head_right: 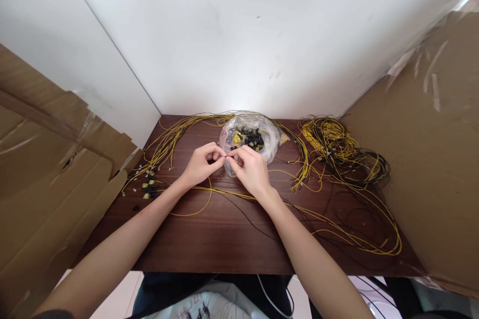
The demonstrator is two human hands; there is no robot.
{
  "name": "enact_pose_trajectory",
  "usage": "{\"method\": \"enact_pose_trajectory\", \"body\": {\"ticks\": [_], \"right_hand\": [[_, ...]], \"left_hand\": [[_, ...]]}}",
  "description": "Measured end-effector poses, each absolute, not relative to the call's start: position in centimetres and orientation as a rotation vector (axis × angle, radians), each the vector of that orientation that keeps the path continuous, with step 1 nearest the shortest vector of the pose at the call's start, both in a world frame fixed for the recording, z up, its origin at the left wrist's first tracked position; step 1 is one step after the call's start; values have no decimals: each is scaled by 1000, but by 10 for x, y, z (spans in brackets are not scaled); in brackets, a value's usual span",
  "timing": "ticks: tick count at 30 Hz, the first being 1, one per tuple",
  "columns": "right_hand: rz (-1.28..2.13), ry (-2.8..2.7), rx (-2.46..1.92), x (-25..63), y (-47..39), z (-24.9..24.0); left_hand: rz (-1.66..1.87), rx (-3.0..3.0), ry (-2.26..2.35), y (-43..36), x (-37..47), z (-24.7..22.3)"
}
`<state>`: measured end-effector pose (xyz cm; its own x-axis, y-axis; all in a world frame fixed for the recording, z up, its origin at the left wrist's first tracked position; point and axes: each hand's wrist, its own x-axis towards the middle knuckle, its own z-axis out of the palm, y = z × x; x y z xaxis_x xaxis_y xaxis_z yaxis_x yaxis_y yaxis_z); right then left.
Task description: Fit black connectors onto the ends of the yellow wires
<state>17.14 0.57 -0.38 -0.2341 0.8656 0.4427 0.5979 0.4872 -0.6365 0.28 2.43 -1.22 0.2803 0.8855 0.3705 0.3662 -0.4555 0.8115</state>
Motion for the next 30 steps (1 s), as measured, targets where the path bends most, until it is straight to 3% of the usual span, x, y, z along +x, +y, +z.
{"method": "enact_pose_trajectory", "body": {"ticks": [9, 30], "right_hand": [[436, -1919, -1214, 172, 5, -1], [389, -1855, -1163, 179, 9, -1]], "left_hand": [[1159, 1824, 1289, 22, 4, -10], [1227, 1571, 1061, 27, 2, -13]]}}
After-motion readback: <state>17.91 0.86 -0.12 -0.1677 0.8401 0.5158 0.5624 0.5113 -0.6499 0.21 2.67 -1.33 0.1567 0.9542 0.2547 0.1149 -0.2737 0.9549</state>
